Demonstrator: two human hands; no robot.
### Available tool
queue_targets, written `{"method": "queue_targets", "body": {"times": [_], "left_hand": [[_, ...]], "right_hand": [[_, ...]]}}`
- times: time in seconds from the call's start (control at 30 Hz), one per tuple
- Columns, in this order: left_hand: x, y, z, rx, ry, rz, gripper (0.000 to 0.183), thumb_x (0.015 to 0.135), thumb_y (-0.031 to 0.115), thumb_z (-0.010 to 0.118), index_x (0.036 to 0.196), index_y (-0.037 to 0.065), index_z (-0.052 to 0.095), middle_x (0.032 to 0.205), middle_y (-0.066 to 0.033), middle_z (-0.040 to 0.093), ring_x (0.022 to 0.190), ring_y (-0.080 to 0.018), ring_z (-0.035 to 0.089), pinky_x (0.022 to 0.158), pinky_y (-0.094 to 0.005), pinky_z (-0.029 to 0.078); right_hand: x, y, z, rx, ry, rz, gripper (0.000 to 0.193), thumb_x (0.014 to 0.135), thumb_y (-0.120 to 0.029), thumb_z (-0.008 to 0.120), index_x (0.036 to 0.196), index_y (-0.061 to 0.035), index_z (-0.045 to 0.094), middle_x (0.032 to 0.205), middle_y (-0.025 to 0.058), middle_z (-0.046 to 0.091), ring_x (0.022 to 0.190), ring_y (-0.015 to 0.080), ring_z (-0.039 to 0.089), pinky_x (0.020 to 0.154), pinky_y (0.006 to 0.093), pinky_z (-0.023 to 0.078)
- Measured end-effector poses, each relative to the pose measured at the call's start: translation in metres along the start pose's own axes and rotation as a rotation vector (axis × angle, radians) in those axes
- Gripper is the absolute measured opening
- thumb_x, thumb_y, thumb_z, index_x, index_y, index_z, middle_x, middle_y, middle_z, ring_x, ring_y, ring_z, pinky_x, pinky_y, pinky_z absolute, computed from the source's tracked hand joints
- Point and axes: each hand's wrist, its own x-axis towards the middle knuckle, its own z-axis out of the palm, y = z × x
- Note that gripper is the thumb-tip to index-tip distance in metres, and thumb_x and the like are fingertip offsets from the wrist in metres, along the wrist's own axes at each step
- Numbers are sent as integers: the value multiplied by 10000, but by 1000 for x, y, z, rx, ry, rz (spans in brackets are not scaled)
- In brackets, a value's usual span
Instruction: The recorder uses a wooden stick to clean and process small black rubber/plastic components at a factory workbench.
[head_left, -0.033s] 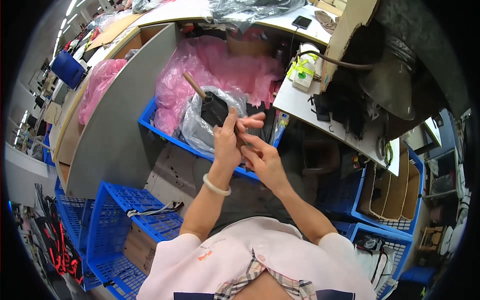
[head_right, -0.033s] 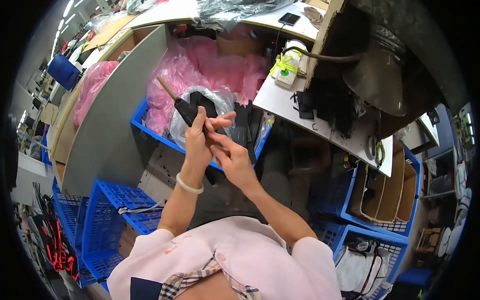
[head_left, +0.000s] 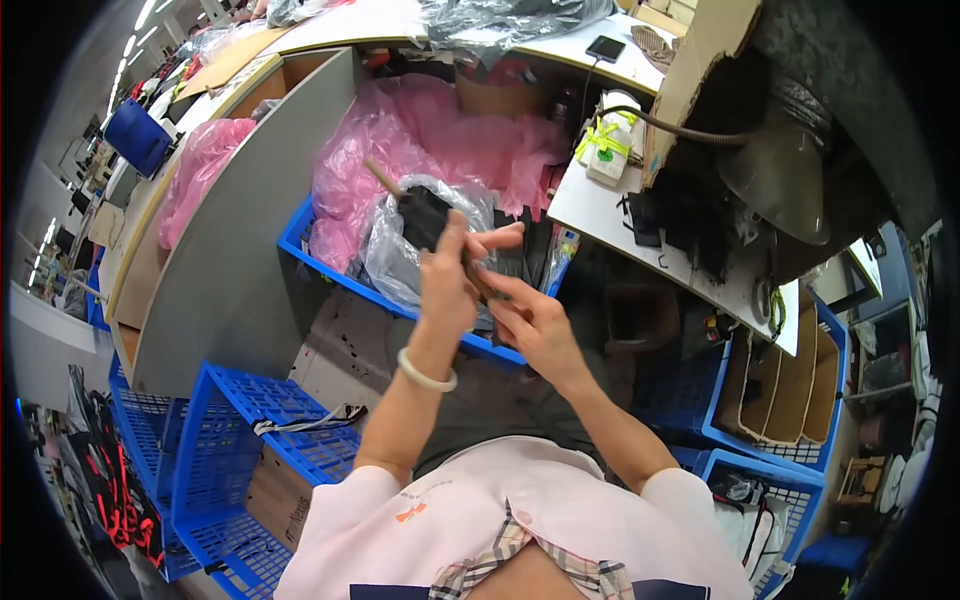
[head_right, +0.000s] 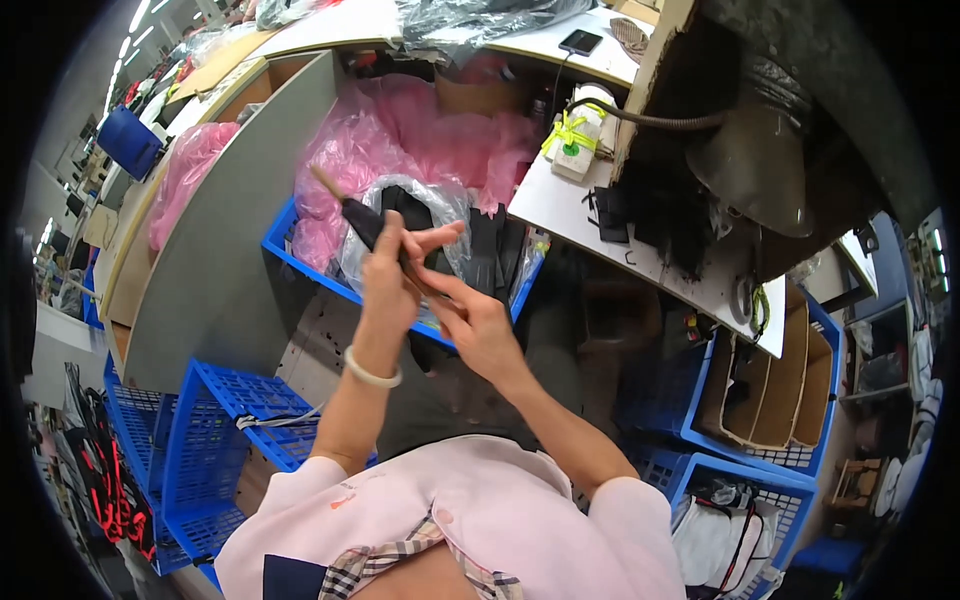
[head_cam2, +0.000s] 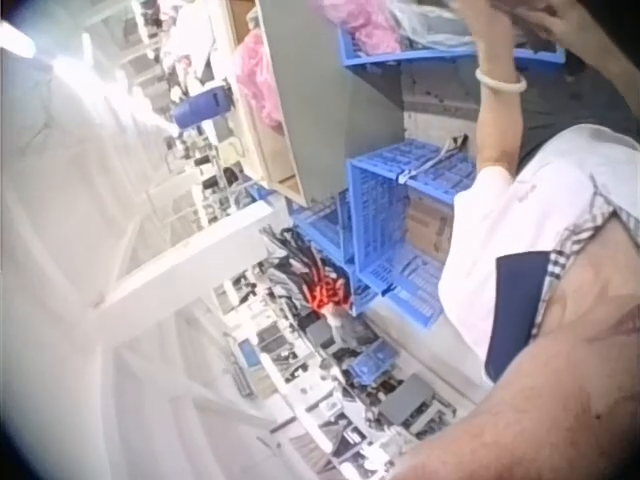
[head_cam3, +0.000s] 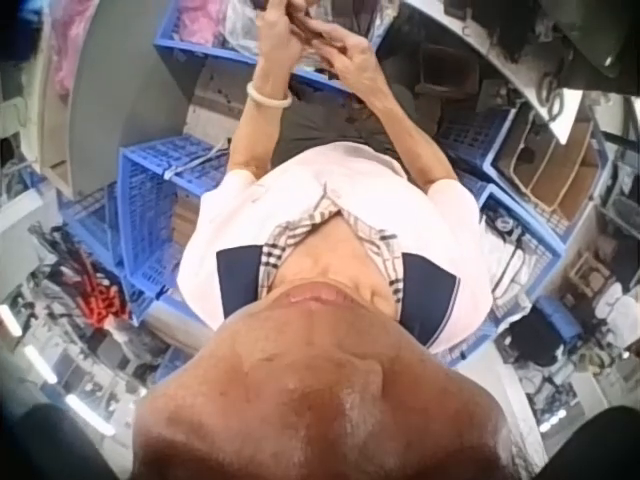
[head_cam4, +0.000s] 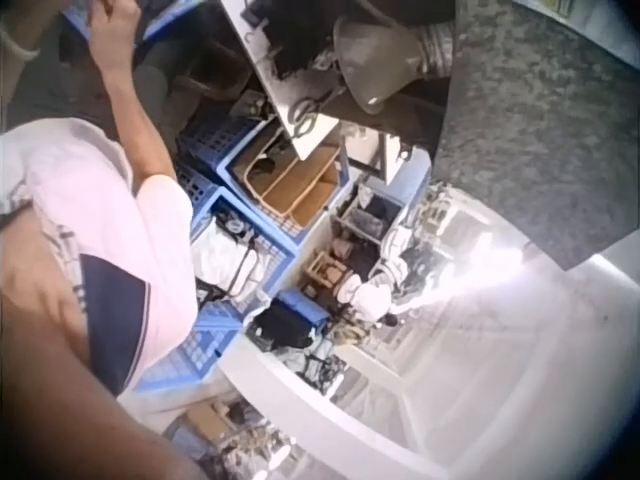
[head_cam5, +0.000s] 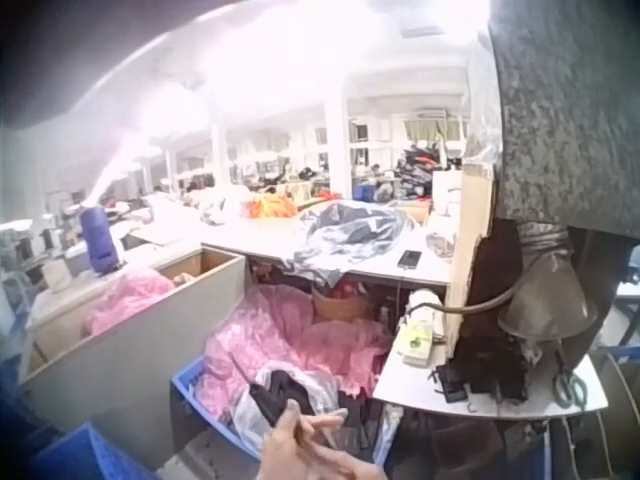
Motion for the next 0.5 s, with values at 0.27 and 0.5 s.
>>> {"method": "queue_targets", "body": {"times": [0.27,0.5], "left_hand": [[39,55,-43,-244,-43,252,404,957,204,397,575,82,447,828,-256,659,1001,-385,607,1018,-435,368],[33,73,-29,-118,1,81,391,949,227,427,595,65,455,837,-259,658,957,-359,628,969,-432,403]], "right_hand": [[-35,2,-28,-109,13,158,312,874,-39,586,1180,-87,622,661,-36,534,549,31,431,493,183,354],[-21,-15,-32,-67,-20,118,338,864,-23,594,1197,-73,604,623,-44,504,552,25,435,497,169,338]]}}
